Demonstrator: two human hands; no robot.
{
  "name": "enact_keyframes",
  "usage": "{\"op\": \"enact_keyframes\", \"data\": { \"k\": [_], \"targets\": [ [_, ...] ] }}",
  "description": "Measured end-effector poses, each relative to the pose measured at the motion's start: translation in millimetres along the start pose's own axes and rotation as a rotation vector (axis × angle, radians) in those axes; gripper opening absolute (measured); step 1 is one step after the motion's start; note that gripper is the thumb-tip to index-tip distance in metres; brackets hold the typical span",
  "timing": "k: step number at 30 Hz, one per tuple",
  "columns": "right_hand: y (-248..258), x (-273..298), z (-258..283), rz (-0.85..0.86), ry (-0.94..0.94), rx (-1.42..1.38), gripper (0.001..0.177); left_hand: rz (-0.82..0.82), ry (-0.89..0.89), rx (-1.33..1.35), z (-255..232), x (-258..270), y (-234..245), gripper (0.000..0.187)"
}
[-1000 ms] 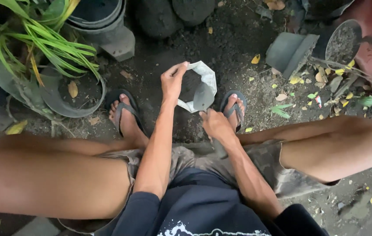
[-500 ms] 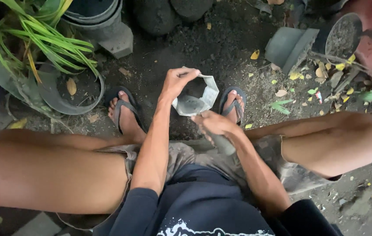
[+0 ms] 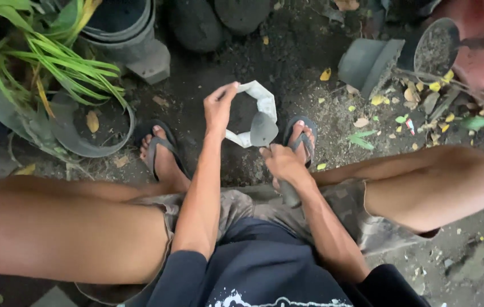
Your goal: The person uses a hand trowel to firm and compact the soil inside a small white hexagonal plant pot.
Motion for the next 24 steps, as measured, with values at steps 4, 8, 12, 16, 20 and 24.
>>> {"op": "enact_keyframes", "data": {
  "k": [4,8,12,16,20,24],
  "targets": [
    [-9.2,-20.3,-10.3,0.038,0.011,-0.016,0.056,-0.003,0.034,-0.006,3.7,-1.1,2.0,0.028],
    [2.3,16.6,14.3,0.202,0.105,-0.236,0.049,0.005,0.031,-0.034,9.1,-5.2,2.8,0.028],
    [-5.2,12.7,13.2,0.381,-0.010,-0.536,0.047,0.077,0.008,-0.117,19.2,-15.4,8.3,0.028],
    [-9.5,2.6,5.6,0.388,0.018,-0.425,0.049,0.109,0.018,-0.099,14.1,-13.5,8.6,0.027],
    [12.1,27.7,12.1,0.137,0.046,-0.104,0.054,0.019,0.009,-0.033,-4.0,0.3,4.3,0.029],
    [-5.8,-13.1,-25.0,0.048,0.061,0.006,0.052,0.014,0.016,-0.032,3.8,-3.8,-8.4,0.029]
  ]
}}
Point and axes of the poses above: each hand's wrist, its own x-axis away from the middle knuckle, its own y-axis out of the back of the hand, z = x × y, the point moved 2 cm from there along -x, towards the middle knuckle, and after that the axes turned 12 degrees about -x, right-handed, at the moved point
